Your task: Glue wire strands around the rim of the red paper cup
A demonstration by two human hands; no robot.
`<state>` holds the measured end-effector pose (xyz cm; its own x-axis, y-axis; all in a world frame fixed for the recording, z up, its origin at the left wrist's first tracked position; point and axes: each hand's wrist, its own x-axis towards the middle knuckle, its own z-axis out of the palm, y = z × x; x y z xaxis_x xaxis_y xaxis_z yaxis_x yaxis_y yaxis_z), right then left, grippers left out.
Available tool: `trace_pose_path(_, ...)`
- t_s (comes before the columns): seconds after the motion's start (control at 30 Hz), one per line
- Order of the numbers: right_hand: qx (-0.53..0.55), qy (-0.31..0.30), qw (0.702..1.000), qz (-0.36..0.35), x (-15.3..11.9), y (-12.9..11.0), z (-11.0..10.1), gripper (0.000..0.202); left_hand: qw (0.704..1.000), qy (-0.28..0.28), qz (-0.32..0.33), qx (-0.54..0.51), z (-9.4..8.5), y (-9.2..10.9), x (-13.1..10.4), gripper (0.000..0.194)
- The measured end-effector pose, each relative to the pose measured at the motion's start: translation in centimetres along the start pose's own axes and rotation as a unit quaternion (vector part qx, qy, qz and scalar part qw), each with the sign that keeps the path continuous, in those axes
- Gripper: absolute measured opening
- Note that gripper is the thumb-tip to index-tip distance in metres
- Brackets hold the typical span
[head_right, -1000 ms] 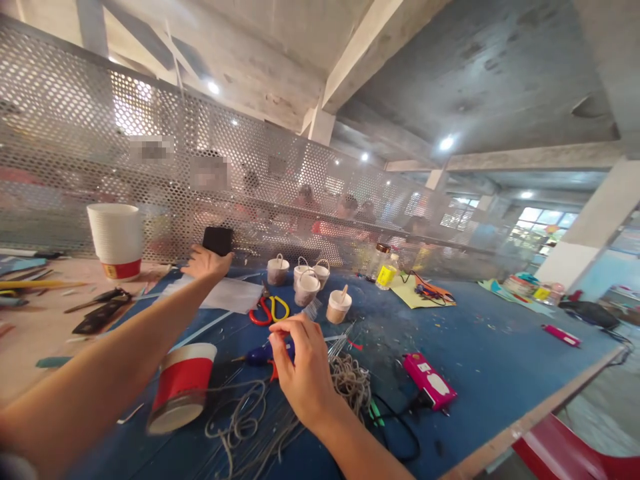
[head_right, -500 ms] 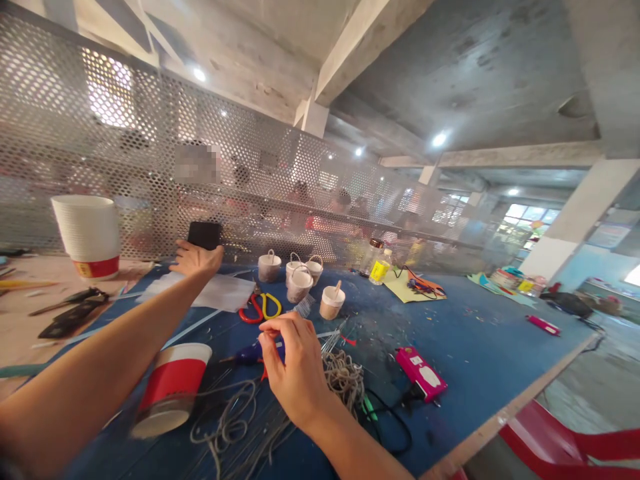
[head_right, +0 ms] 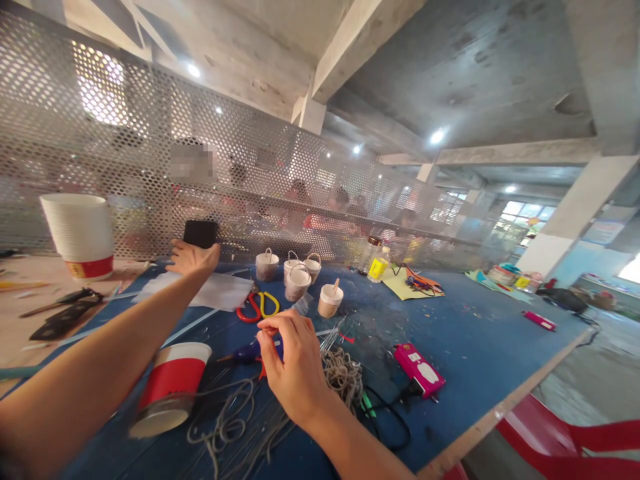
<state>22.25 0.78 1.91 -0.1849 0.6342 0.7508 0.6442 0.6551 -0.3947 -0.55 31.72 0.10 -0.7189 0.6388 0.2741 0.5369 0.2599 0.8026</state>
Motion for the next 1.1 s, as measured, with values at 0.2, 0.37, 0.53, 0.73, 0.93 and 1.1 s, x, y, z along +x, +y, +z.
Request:
trace_pose_path(0.2, -0.002, 0.002, 1.0, 0.001, 0.1, -0.1, -0.1, 0.013, 1.0, 0.004, 0.001, -0.003, 0.0, -0.1, -0.1, 0.105)
trace_pose_path(0.37, -0.001, 0.003, 1.0, -0.004, 0.1, -0.2, -0.1, 0.013, 1.0, 0.004, 0.001, 0.003, 0.0, -0.3, 0.0, 0.104)
trace_pose_path(0.53, -0.002, -0.001, 1.0, 0.0, 0.0, 0.0, 0.0, 0.013, 1.0, -0.002, -0.001, 0.006, -0.1, -0.3, 0.2, 0.104)
trace_pose_path(0.73, -0.007, 0.004, 1.0, -0.004, 0.1, 0.0, -0.1, 0.013, 1.0, -0.015, -0.006, 0.0, -0.4, -0.3, 0.4, 0.108)
trace_pose_path(0.93, -0.002, 0.008, 1.0, -0.009, 0.2, -0.2, -0.1, 0.013, 0.998, -0.052, -0.021, -0.01, -1.1, -0.8, 1.1, 0.103)
trace_pose_path(1.1, -0.002, 0.002, 1.0, -0.003, 0.0, 0.0, 0.0, 0.014, 0.993, -0.111, 0.017, -0.038, -2.2, -2.5, 3.3, 0.041)
